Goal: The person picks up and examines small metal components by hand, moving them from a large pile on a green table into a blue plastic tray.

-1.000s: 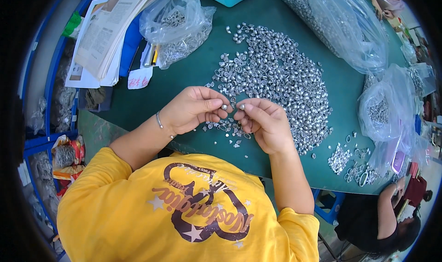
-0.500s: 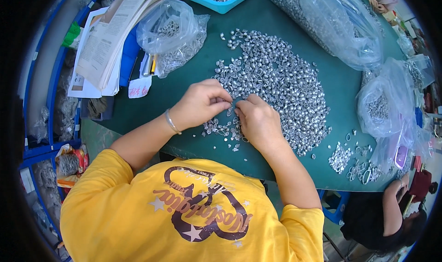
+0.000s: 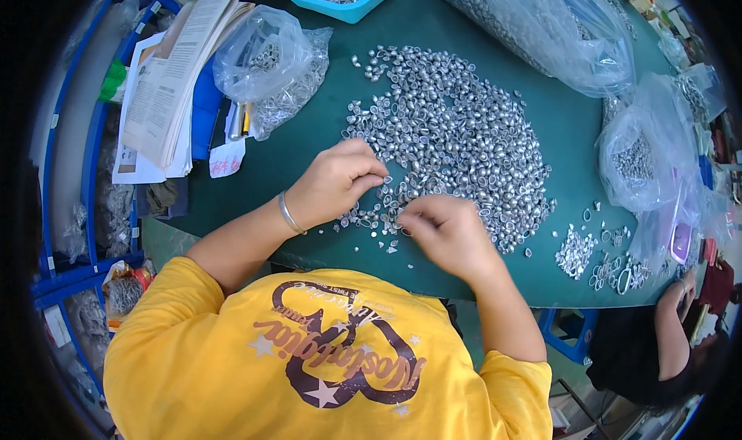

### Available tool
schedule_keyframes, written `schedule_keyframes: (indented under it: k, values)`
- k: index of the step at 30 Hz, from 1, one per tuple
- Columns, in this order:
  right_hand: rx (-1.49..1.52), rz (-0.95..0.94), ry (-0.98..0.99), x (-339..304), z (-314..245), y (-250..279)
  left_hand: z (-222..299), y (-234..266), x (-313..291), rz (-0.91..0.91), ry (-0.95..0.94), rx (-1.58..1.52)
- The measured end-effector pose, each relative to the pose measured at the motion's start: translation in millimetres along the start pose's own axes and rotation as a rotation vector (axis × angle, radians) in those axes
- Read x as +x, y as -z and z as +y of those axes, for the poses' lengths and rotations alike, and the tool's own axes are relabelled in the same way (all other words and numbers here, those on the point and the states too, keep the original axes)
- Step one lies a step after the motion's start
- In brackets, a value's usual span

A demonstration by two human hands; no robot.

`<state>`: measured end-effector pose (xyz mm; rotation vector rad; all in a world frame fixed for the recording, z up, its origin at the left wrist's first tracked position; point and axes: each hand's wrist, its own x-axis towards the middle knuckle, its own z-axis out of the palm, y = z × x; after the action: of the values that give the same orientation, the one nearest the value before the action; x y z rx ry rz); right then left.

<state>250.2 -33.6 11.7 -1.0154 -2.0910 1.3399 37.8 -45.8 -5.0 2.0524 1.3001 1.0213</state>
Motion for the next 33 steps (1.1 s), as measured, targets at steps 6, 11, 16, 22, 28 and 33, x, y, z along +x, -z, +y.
schedule_keyframes:
  k: [6, 11, 16, 22, 28, 33]
  values:
    - [-0.354, 0.056, 0.141, -4, -4, -15, -5, -9, 2, -0.081, -0.031, 0.129]
    - [-0.272, 0.15, 0.097, -4, 3, -7, 9, 6, 5, -0.171, 0.659, -0.656]
    - [-0.408, 0.062, 0.159, -7, -6, -10, 7, 10, -5, -0.042, 0.774, -1.279]
    - [-0.246, 0.03, 0.128, -6, -6, -15, 7, 12, -11, -0.05, 0.927, -1.364]
    - [1.263, -0.094, -0.209, -12, 11, 1, 10, 13, -12, -0.079, 0.915, -1.398]
    - [1.498, -0.112, -0.161, -18, 21, 4, 14, 19, -11, -0.073, 0.882, -1.391]
